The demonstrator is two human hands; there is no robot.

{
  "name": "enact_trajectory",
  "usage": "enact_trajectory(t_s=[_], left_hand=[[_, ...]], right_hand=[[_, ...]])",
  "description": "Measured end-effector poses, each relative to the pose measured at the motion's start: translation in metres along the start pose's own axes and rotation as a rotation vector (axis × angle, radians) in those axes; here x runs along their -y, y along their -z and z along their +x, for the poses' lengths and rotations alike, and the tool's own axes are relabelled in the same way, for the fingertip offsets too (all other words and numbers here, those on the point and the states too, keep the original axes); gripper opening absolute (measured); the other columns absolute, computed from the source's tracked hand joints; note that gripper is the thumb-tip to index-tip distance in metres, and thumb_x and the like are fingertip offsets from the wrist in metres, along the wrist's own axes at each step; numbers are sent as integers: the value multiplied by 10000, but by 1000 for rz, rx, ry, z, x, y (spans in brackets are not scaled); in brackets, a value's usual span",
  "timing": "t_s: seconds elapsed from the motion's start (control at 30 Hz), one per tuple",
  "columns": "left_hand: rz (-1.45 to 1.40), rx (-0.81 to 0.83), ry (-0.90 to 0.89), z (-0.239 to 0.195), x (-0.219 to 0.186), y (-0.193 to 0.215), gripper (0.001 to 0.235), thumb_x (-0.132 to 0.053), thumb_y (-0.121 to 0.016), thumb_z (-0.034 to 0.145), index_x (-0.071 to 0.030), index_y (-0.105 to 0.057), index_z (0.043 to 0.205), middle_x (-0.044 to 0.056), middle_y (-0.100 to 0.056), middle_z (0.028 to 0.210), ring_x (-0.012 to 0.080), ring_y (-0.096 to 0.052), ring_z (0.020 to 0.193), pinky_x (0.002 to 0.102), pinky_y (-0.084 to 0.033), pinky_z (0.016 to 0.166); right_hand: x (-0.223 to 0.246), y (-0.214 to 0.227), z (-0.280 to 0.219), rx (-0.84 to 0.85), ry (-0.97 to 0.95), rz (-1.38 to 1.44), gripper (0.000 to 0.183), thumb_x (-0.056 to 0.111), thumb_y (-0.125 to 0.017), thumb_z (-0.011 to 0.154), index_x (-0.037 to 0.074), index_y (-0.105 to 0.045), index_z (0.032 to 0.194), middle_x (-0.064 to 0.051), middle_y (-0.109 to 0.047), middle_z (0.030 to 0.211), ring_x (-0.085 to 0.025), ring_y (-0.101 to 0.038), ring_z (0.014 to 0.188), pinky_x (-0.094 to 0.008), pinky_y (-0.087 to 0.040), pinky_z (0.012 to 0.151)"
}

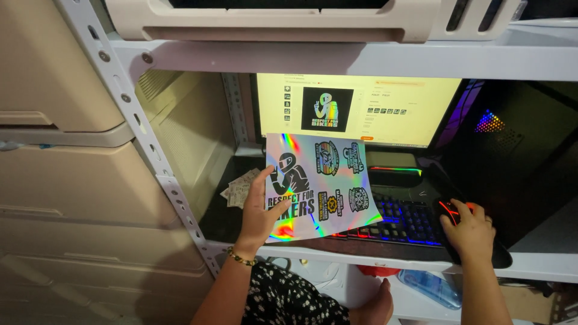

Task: A person is using a computer to browse and select graphic designs on a website, while holding a physical sheet of printed stickers for comparison.

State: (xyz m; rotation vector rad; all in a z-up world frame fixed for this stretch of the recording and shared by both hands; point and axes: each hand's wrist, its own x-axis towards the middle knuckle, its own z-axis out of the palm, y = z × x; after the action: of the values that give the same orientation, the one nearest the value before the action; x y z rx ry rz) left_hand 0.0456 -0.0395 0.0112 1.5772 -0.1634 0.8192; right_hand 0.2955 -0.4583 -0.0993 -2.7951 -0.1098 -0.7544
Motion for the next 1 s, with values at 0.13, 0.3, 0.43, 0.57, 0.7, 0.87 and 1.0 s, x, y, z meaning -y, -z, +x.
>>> enact_trajectory(t_s=[0.13, 0.3, 0.43, 0.57, 0.7, 0.87, 1.0], left_hand=[[-41, -1, 20, 0, -1, 1, 789, 141, -660, 790, -58, -393, 1506, 165, -494, 1518, 228, -536, 1333, 357, -442, 1125], [-21, 15, -12, -1, -2, 3, 755, 151, -638, 823, -94, -430, 1507, 92, -652, 1326, 164, -666, 1069, 288, -554, 884], [26, -9, 16, 0, 7, 9, 761, 153, -619, 804, -78, -443, 1507, 107, -589, 1465, 179, -615, 1228, 289, -496, 1014], [406, -42, -32, 1, 18, 21, 638, 47, -637, 832, -120, -540, 1439, 67, -612, 1415, 214, -602, 1271, 336, -462, 1064], [520, -38, -45, 5, 31, 33, 651, 54, -608, 844, -84, -484, 1468, 114, -535, 1499, 274, -500, 1407, 397, -390, 1170], [554, -179, -146, 5, 30, 54, 698, 82, -678, 837, -154, -482, 1464, 95, -556, 1417, 223, -609, 1173, 329, -580, 946], [715, -350, -404, 0, 4, 65, 581, -13, -666, 931, -33, -478, 1481, 143, -584, 1373, 295, -575, 1211, 414, -465, 1044]], right_hand=[[1, 1, 0, -13, 3, -1, 594, 438, -702, 860, 276, -663, 1430, -133, -600, 1429, -398, -624, 1141, -494, -494, 984], [3, 2, 0, -4, -10, 1, 584, 427, -704, 861, 274, -668, 1424, -127, -610, 1405, -399, -629, 1113, -502, -493, 972], [1, 0, 1, 5, -12, 5, 580, 429, -694, 867, 264, -667, 1423, -125, -604, 1418, -394, -624, 1127, -505, -487, 987], [2, 2, 0, 2, -8, 0, 588, 421, -702, 864, 262, -667, 1429, -134, -604, 1421, -398, -630, 1114, -497, -491, 973], [7, 9, 0, 47, -42, -7, 586, 421, -702, 880, 263, -657, 1442, -148, -600, 1423, -389, -619, 1164, -502, -477, 1001], [3, 4, 0, 22, -20, -7, 594, 419, -701, 869, 274, -652, 1443, -152, -598, 1420, -400, -622, 1150, -514, -484, 990], [-6, -8, 1, -50, 36, -13, 600, 445, -694, 859, 262, -672, 1430, -148, -611, 1400, -415, -630, 1084, -508, -509, 945]])
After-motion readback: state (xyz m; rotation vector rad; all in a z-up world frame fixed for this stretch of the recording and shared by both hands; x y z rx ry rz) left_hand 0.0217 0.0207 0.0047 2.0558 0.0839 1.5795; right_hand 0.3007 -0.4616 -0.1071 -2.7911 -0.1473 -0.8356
